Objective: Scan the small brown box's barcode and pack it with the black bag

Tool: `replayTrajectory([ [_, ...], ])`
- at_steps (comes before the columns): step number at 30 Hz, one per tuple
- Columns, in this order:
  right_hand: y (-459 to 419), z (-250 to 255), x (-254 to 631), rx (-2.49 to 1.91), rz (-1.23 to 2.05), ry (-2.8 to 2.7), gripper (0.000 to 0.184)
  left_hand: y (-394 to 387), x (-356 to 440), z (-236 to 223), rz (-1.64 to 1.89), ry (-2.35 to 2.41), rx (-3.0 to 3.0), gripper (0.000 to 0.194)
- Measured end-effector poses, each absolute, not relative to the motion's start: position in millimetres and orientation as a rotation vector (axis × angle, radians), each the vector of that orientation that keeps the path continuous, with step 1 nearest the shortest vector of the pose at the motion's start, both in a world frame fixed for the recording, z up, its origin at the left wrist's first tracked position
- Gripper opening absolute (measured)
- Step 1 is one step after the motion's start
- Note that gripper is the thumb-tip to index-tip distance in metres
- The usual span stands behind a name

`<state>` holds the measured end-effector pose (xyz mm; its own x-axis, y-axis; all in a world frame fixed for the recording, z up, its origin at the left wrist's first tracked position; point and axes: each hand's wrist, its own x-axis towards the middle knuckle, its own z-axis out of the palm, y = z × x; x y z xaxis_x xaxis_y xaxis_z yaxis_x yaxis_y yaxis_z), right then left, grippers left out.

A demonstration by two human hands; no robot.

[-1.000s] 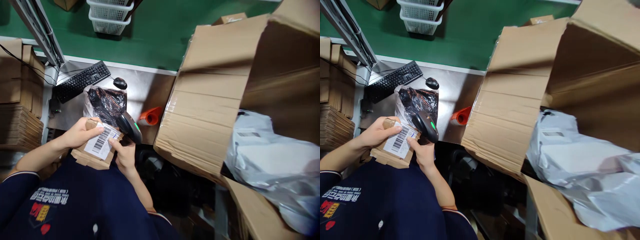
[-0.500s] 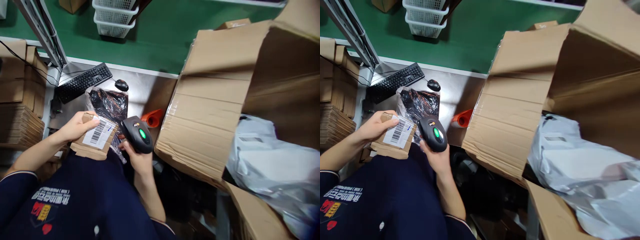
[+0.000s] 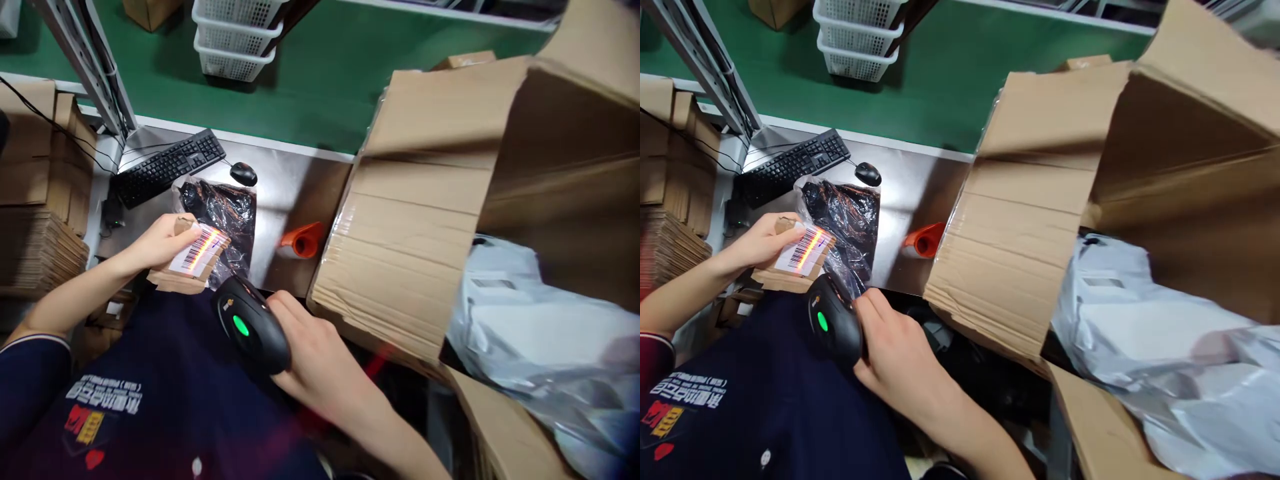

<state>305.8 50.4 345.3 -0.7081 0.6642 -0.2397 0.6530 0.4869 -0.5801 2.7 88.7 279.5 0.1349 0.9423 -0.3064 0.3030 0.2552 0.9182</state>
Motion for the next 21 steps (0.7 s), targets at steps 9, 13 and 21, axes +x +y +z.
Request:
replayTrajectory([
  [9,40.8,353.5,308.6,-1.174,1.159,-2.637,0.029,99.6,-1.7,267.2,0.690,1.450,1.284,0.042],
  [13,38.8,353.7,307.5,-1.195,1.211,-2.587,0.027,106.0,-2.3,264.4,0.673,1.365,1.266,0.043],
  [21,28.1,344.0,303.6,-1.235,1.209,-2.425,0.022,122.1,-4.7,265.2,0.561,1.179,1.274,0.042],
])
